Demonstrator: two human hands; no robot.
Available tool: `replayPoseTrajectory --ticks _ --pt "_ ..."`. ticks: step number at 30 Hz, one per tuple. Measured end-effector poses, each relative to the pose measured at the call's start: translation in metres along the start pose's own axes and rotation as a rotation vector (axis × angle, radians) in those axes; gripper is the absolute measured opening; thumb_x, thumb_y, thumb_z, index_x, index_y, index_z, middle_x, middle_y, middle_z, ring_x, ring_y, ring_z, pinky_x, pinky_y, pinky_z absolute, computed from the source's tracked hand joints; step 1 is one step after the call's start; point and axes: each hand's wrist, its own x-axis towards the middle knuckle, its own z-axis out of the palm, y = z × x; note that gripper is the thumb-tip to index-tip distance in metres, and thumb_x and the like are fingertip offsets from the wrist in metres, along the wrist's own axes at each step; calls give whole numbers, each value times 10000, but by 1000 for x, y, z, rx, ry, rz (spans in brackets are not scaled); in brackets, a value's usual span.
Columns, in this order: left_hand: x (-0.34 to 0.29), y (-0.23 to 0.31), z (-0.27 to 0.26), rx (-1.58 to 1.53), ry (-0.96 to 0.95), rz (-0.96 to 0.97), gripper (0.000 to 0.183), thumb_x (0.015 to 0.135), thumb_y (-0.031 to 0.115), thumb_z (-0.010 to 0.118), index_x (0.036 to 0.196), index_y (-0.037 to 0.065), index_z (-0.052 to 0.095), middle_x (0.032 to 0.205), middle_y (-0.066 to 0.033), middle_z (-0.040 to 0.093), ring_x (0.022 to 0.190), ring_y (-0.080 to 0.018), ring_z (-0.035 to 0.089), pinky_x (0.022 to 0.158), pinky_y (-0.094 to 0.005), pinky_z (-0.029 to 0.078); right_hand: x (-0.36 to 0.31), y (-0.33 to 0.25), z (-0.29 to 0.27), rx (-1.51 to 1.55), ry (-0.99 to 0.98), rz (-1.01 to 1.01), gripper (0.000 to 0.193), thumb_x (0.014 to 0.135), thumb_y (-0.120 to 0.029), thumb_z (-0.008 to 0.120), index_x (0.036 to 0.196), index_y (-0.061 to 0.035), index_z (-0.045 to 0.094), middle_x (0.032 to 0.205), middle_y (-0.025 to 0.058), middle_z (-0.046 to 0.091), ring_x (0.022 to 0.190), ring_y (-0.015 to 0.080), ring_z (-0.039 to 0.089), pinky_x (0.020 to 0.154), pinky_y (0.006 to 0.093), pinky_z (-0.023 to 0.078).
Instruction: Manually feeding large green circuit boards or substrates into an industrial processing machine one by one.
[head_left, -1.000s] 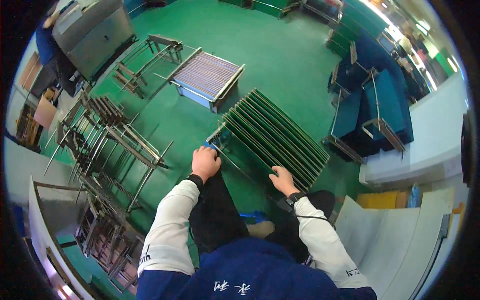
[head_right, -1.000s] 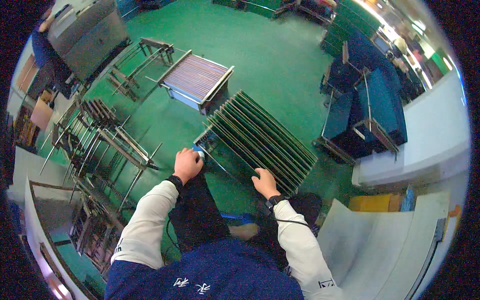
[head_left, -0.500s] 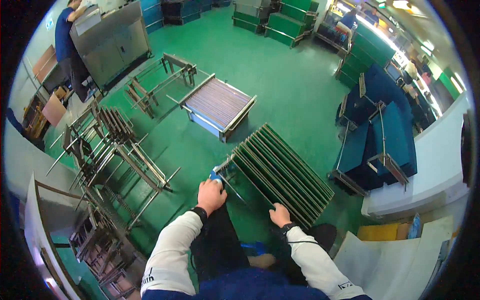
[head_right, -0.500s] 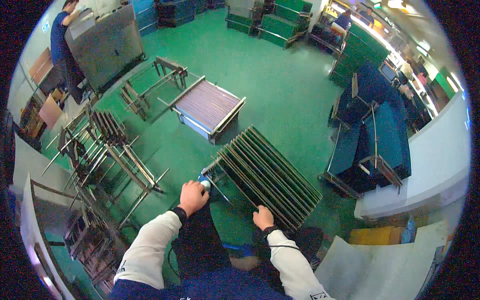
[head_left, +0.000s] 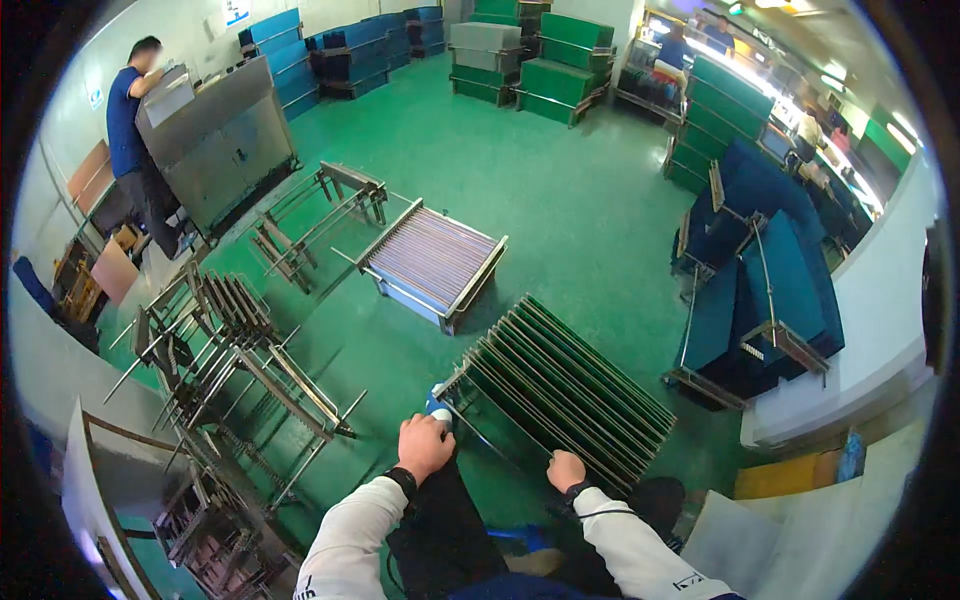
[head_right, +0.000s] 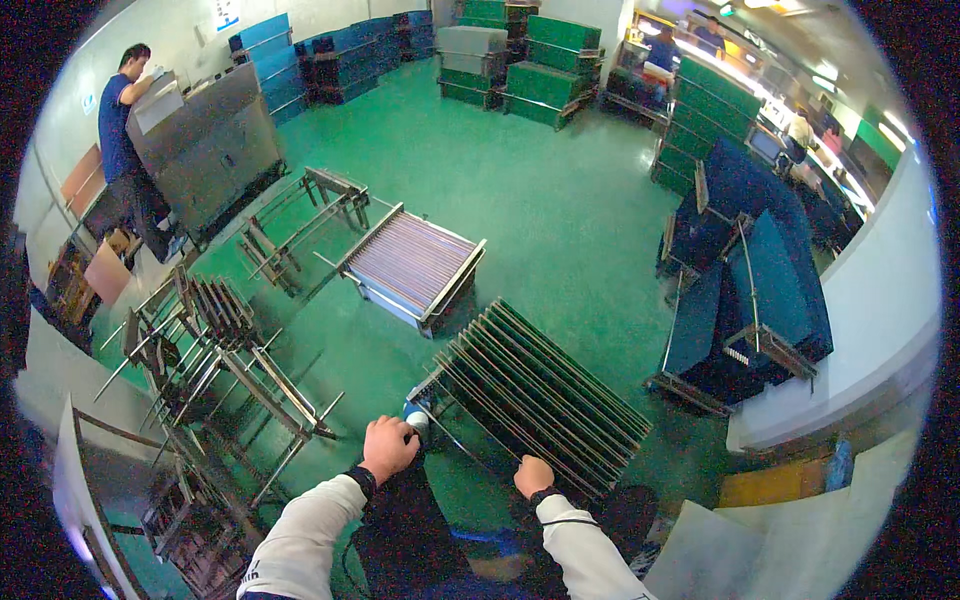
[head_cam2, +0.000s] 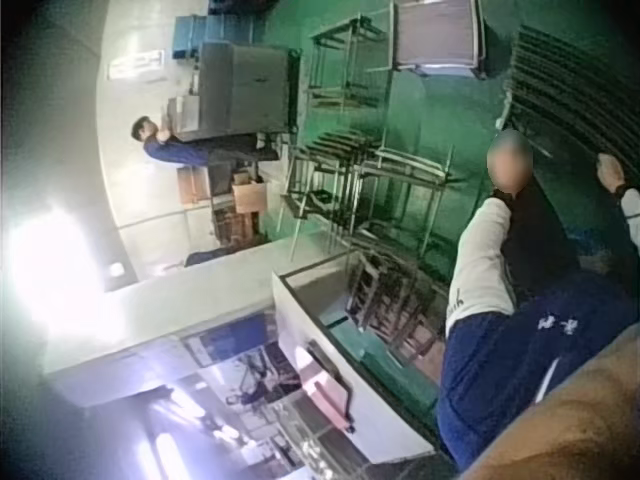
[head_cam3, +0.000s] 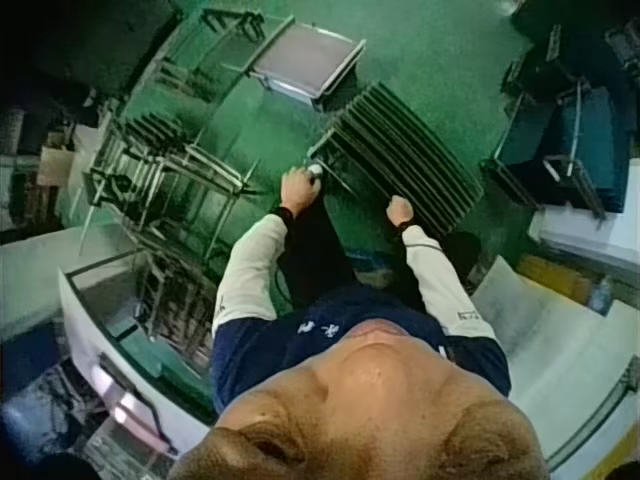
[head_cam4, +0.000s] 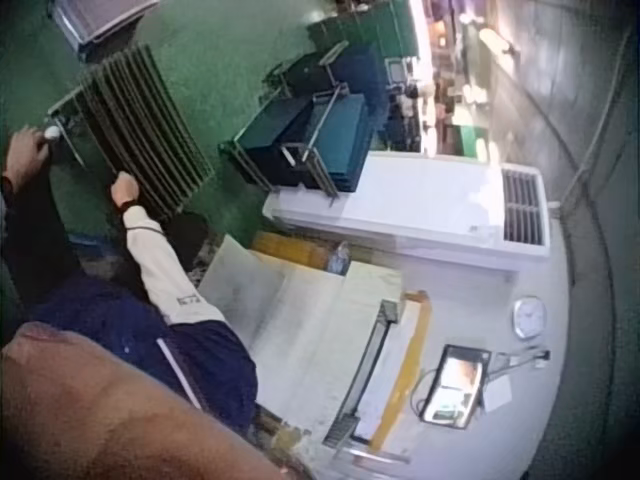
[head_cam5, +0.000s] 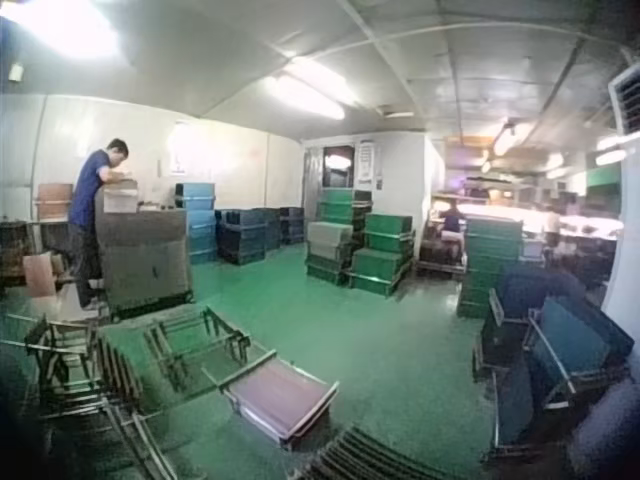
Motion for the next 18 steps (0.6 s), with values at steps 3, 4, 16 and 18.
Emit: replayPoseTrajectory --ticks 3,4,16,18 --pt "0 -2 1 5 7 2 232 756 285 605 710 71 684 805 -86 642 888 -285 584 791 -439 440 -4 -3 0 6 12 1 154 824 -173 586 818 -31 646 807 219 664 795 423 636 700 532 499" --pt "1 -1 2 4 15 3 231 757 284 605 706 73 684 803 -83 642 888 -284 583 791 -439 440 -3 -4 -1 -1 17 15 150 823 -170 586 816 -31 643 796 219 662 786 423 635 695 536 496" --pt "-1 0 6 20 39 7 194 750 268 610 699 95 682 808 -58 642 894 -266 585 787 -427 437 -13 -7 2 -6 62 23 141 841 -178 604 804 -44 625 807 191 665 772 404 641 683 522 504" --pt "-1 1 4 22 34 6 192 751 267 609 700 97 682 810 -56 643 896 -265 585 789 -426 437 -14 -8 1 -9 68 39 139 844 -180 605 807 -48 627 814 185 666 774 399 642 685 516 506"
